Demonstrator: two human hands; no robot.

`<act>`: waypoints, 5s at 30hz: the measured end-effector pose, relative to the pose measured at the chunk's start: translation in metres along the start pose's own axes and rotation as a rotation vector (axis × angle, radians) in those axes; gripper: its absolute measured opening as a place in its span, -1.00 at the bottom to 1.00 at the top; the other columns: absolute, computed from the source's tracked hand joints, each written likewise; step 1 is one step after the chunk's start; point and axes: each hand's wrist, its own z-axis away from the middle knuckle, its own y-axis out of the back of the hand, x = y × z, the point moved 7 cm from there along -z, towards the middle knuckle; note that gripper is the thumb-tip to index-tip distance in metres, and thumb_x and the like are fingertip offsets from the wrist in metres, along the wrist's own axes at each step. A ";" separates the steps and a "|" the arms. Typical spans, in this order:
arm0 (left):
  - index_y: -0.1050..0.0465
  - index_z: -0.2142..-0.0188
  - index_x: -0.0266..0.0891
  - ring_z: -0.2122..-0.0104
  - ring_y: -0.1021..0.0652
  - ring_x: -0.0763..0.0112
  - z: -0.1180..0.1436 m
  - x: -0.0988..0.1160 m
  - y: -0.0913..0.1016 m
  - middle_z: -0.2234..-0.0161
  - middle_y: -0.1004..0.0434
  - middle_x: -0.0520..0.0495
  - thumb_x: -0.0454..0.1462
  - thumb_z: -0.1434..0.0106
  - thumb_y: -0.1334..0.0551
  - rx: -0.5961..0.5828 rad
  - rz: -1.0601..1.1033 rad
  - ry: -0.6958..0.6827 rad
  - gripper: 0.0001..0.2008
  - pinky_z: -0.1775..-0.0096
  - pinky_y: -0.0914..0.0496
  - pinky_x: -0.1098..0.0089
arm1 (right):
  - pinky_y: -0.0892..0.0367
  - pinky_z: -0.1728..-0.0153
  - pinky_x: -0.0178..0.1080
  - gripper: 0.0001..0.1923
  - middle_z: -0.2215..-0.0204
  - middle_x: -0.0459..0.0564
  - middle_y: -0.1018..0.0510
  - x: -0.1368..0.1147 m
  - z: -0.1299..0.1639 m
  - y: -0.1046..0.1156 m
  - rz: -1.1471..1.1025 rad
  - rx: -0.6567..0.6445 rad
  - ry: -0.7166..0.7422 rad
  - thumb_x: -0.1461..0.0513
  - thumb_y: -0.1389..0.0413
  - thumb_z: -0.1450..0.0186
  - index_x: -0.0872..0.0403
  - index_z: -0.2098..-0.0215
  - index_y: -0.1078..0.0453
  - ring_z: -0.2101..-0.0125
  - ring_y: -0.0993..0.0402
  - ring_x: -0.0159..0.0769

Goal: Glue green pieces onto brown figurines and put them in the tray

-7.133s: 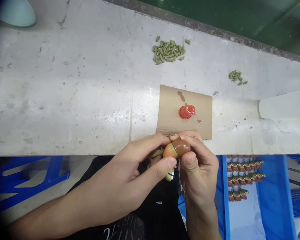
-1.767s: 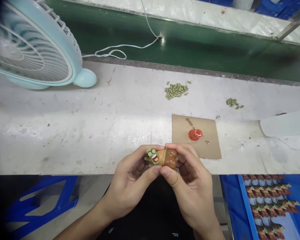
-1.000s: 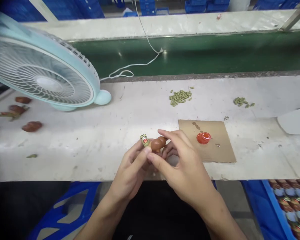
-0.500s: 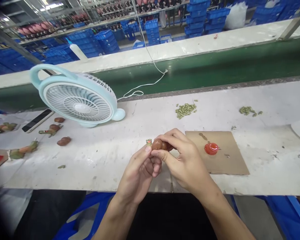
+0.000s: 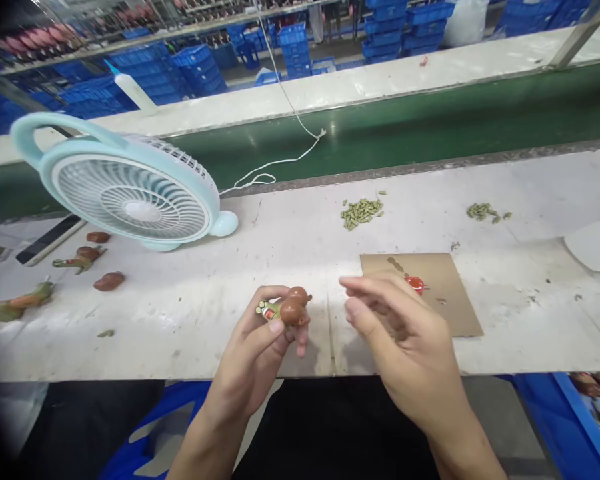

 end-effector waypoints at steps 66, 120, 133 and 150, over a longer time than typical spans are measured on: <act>-0.66 -0.07 -0.04 0.15 -0.67 0.58 0.002 -0.036 -0.039 0.13 -0.70 0.10 -0.16 -0.60 -0.51 -0.091 -0.334 0.119 -0.86 0.05 -0.54 0.71 | -0.58 0.28 -0.57 -0.82 0.18 -0.21 -0.73 0.014 0.025 0.034 -0.072 -0.032 -0.237 0.31 -0.39 -0.58 -0.16 0.04 -0.75 0.34 -0.64 -0.54; -0.65 -0.13 -0.06 0.04 -0.64 0.46 0.001 -0.031 -0.037 0.00 -0.63 0.01 -0.26 -0.62 -0.51 -0.233 -0.439 -0.067 -0.83 -0.02 -0.54 0.52 | -0.74 0.09 -0.35 -0.84 0.14 -0.08 -0.77 0.027 0.055 0.018 -0.128 0.131 -0.271 0.31 -0.43 -0.56 -0.14 0.06 -0.77 0.12 -0.79 -0.29; -0.63 -0.15 -0.07 -0.02 -0.64 0.49 0.000 -0.024 -0.037 -0.04 -0.64 0.01 -0.31 -0.59 -0.52 -0.261 -0.443 -0.108 -0.77 -0.07 -0.55 0.58 | -0.70 0.07 -0.46 -0.79 0.13 -0.16 -0.78 0.019 0.052 0.014 -0.095 0.098 -0.244 0.34 -0.43 -0.55 -0.16 0.06 -0.78 0.12 -0.78 -0.39; -0.68 -0.24 -0.23 -0.03 -0.66 0.41 0.002 -0.014 -0.039 -0.05 -0.68 -0.11 -0.46 -0.51 -0.53 -0.350 -0.506 -0.272 -0.63 -0.10 -0.57 0.51 | -0.65 0.06 -0.51 -0.75 0.14 -0.24 -0.81 0.008 0.051 0.016 -0.045 0.056 -0.200 0.36 -0.43 -0.55 -0.18 0.02 -0.80 0.13 -0.77 -0.47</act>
